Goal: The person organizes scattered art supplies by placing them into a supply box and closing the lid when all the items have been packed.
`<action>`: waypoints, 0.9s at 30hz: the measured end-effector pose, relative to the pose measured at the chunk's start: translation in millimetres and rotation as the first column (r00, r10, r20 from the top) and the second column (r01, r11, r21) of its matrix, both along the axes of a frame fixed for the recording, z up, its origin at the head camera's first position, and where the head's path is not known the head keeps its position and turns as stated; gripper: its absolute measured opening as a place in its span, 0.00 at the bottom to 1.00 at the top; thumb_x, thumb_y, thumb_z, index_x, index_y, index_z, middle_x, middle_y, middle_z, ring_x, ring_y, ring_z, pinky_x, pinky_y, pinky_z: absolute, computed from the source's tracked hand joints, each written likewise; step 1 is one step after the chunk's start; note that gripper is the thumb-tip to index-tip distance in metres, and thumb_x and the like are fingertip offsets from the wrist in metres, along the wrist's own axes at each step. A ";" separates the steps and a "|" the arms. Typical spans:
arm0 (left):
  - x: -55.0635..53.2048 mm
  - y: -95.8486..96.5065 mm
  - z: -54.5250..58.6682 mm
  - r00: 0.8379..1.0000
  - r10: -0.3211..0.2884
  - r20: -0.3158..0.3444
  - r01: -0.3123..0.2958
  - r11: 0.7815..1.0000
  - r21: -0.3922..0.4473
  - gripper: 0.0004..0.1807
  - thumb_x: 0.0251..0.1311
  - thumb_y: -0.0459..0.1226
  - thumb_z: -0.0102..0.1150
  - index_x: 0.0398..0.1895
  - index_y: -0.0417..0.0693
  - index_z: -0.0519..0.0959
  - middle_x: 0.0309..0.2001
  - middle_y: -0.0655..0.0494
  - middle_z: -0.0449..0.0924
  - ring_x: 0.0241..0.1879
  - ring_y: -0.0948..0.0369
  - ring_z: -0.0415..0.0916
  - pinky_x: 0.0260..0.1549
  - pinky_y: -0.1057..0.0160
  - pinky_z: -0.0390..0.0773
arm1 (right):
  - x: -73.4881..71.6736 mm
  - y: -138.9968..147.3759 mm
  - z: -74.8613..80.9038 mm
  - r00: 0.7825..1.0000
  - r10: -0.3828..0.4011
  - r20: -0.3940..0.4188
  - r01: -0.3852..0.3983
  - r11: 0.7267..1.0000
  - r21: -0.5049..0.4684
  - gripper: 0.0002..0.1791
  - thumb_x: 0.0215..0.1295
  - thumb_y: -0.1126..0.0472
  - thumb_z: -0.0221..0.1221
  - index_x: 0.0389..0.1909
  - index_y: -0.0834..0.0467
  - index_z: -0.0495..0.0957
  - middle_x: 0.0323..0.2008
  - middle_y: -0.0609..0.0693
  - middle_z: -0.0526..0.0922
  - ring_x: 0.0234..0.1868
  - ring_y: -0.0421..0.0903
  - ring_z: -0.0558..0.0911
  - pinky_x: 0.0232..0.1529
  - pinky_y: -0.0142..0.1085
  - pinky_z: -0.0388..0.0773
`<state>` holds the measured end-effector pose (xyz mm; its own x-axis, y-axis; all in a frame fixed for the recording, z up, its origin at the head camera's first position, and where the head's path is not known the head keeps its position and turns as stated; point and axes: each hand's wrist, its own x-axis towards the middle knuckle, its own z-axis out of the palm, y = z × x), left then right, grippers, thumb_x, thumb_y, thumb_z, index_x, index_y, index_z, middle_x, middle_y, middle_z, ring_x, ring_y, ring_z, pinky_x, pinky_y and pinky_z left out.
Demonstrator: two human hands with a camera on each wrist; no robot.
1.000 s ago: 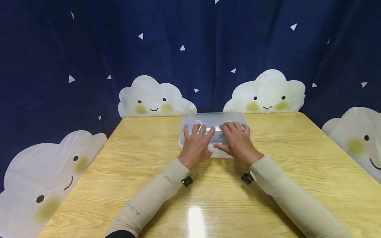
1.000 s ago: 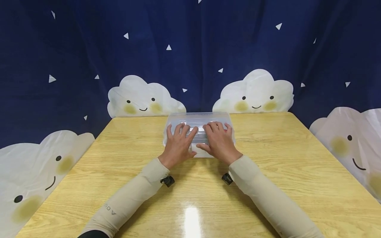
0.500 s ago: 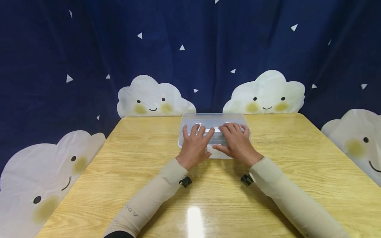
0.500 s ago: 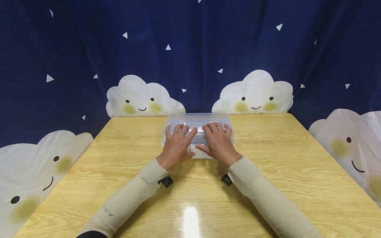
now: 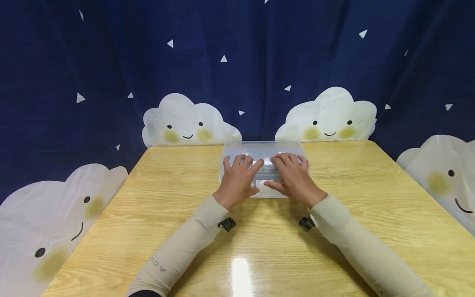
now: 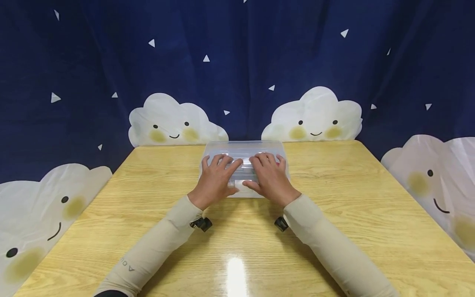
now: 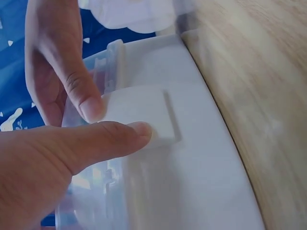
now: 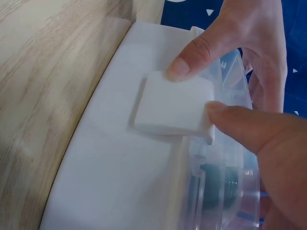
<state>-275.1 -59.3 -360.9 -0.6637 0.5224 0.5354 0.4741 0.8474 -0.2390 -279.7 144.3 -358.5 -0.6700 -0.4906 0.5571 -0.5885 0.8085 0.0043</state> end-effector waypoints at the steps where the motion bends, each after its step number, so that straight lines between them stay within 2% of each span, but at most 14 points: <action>1: 0.1 -0.1 0.5 1.000 -0.005 0.003 0.005 1.000 0.007 0.46 0.35 0.59 0.75 0.62 0.60 0.68 0.53 0.53 0.75 0.58 0.49 0.67 0.53 0.34 0.63 | 0.3 0.5 0.3 1.000 0.003 0.005 -0.003 1.000 0.000 0.37 0.52 0.38 0.67 0.55 0.59 0.74 0.53 0.56 0.74 0.55 0.58 0.69 0.55 0.62 0.57; 10: 4.2 -1.3 5.1 1.000 -0.013 0.019 0.013 1.000 -0.004 0.44 0.37 0.60 0.74 0.62 0.62 0.69 0.55 0.54 0.75 0.60 0.50 0.68 0.53 0.35 0.64 | 3.8 4.1 2.1 0.999 0.030 0.032 -0.029 1.000 -0.010 0.37 0.53 0.39 0.67 0.56 0.61 0.73 0.54 0.57 0.73 0.55 0.59 0.69 0.56 0.62 0.55; 18: 5.6 -11.6 15.8 0.996 -0.050 0.080 0.050 0.999 0.007 0.38 0.48 0.59 0.68 0.64 0.62 0.71 0.59 0.56 0.75 0.61 0.54 0.69 0.52 0.39 0.66 | 6.5 4.9 9.8 0.997 0.049 0.063 -0.049 0.999 0.006 0.38 0.52 0.41 0.68 0.57 0.61 0.73 0.56 0.58 0.74 0.58 0.58 0.69 0.57 0.63 0.56; 22: 3.3 -20.5 25.1 0.993 -0.080 0.091 0.078 0.997 0.027 0.35 0.53 0.60 0.63 0.65 0.61 0.71 0.62 0.57 0.74 0.61 0.57 0.69 0.52 0.40 0.67 | 6.5 9.5 17.9 0.989 0.087 0.124 -0.087 0.996 -0.009 0.38 0.54 0.43 0.67 0.60 0.61 0.72 0.59 0.58 0.73 0.61 0.56 0.68 0.58 0.62 0.54; 27: 0.6 -35.0 34.1 0.983 -0.111 0.148 0.100 0.992 0.080 0.34 0.57 0.59 0.59 0.66 0.58 0.71 0.65 0.54 0.70 0.65 0.54 0.66 0.55 0.35 0.64 | 5.3 20.8 27.1 0.972 0.097 0.213 -0.083 0.994 -0.075 0.36 0.57 0.43 0.65 0.64 0.57 0.71 0.64 0.59 0.69 0.65 0.59 0.65 0.57 0.63 0.52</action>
<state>-274.5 -94.3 -326.8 -0.6833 0.5574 0.4716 0.5876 0.8032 -0.0979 -274.4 165.0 -331.4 -0.7330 -0.5219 0.4363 -0.6399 0.7466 -0.1820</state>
